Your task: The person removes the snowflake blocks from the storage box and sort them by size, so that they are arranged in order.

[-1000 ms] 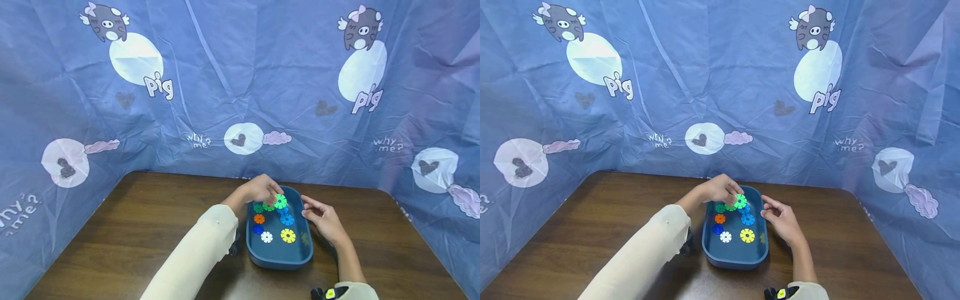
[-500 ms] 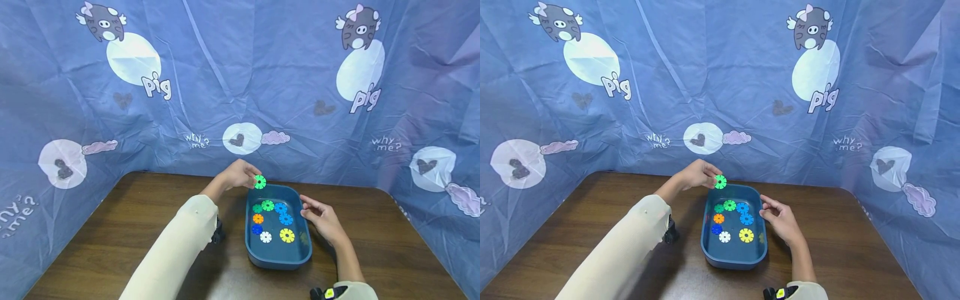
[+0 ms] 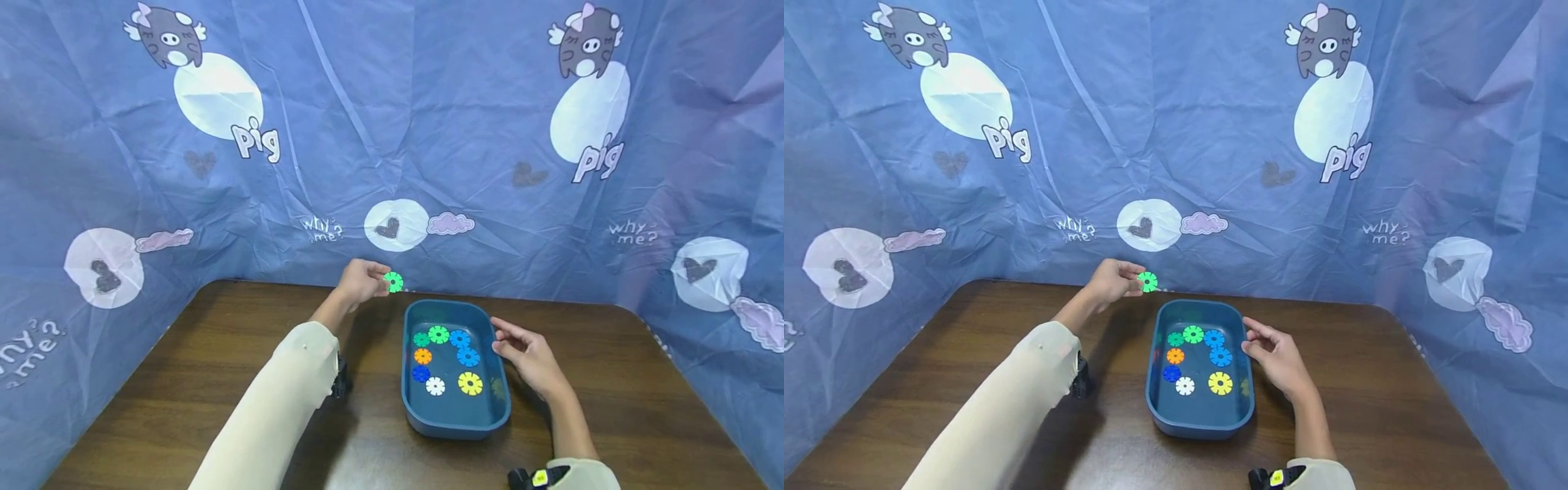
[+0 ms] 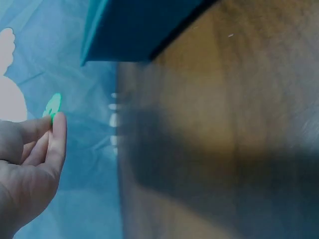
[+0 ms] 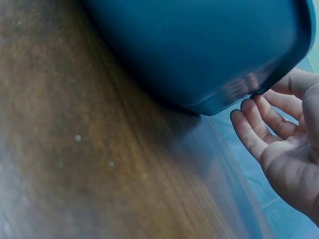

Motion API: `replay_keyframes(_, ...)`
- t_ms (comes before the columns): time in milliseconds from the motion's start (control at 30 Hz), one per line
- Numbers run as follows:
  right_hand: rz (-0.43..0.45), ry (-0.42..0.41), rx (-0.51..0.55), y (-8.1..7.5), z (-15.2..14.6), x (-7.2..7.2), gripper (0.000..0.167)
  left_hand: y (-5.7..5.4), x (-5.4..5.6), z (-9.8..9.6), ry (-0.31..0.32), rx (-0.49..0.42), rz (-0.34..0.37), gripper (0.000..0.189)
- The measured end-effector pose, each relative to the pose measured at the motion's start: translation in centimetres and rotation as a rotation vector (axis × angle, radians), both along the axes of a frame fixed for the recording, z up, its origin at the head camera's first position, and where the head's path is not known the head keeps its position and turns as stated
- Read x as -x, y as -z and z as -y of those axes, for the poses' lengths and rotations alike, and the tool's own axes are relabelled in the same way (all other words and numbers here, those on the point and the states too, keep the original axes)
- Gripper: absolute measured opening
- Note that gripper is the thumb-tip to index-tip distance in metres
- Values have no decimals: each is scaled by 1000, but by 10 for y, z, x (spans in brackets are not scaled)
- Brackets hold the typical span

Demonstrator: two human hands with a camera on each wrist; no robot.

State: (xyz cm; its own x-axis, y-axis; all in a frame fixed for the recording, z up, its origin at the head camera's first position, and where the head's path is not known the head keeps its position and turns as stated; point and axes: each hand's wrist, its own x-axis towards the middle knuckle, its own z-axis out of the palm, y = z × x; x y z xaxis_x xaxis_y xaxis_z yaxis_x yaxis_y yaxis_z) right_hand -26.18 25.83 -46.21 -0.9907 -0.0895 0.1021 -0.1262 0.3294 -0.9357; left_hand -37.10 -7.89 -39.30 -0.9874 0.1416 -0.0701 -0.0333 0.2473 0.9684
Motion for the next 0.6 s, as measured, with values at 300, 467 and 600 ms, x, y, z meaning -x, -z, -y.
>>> replay_keyframes(300,-6,12,-16,-1,-2,-2,47,47,0,-12,-220,-142,-42,29)
replay_keyframes(467,-6,3,-19,-1,-1,-1,47,67,0,-13,-279,-126,10,25)
replay_keyframes(600,-7,1,-16,0,0,0,47,76,2,-14,-295,-120,41,23)
